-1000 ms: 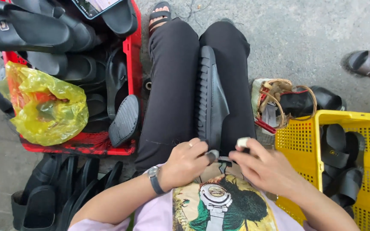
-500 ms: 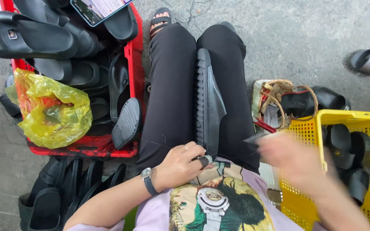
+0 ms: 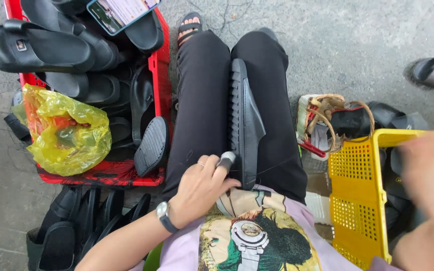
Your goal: Hand-sewing the sole of a black sandal to repair it using a needle and thread.
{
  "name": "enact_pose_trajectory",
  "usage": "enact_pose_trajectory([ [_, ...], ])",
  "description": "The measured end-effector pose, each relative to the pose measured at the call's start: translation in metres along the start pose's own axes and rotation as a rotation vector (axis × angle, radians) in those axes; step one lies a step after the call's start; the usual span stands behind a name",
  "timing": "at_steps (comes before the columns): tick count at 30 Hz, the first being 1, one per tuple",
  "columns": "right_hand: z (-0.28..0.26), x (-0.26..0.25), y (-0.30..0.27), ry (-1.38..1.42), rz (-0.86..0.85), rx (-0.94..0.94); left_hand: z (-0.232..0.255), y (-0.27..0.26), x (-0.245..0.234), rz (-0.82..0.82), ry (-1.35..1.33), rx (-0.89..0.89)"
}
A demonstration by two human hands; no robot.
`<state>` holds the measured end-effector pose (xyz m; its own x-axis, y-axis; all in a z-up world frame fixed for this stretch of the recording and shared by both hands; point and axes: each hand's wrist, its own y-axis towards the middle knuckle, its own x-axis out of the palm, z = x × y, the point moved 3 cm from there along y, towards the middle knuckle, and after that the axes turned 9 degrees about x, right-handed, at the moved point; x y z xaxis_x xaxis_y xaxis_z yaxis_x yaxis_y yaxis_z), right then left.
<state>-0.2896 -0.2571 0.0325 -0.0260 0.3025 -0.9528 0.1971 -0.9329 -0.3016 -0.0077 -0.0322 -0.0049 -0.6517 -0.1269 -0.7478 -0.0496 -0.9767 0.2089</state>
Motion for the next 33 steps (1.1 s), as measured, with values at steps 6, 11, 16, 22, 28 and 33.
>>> enact_pose_trajectory([
  [6, -0.099, 0.050, -0.057, 0.345, -0.420, -0.595, -0.011, 0.001, 0.004, -0.127, -0.496, -0.269],
  [11, -0.113, 0.064, -0.061, 0.576, -0.680, -0.591, -0.032, 0.032, -0.008, 0.015, -1.309, -0.426],
  [16, -0.134, 0.077, -0.051, 0.844, -0.646, -0.612, -0.074, 0.076, 0.009, 0.315, -1.296, -0.659],
  [22, -0.125, 0.073, -0.060, 0.253, -0.279, -0.804, -0.103, 0.069, -0.067, 0.056, -0.856, -0.452],
  [28, -0.134, 0.059, -0.067, 0.039, -0.058, -0.956, -0.042, 0.043, -0.060, 0.101, 0.062, -0.114],
  [33, -0.141, 0.049, -0.072, -0.030, -0.010, -0.927, -0.017, 0.012, -0.004, 0.003, -0.343, -0.131],
])
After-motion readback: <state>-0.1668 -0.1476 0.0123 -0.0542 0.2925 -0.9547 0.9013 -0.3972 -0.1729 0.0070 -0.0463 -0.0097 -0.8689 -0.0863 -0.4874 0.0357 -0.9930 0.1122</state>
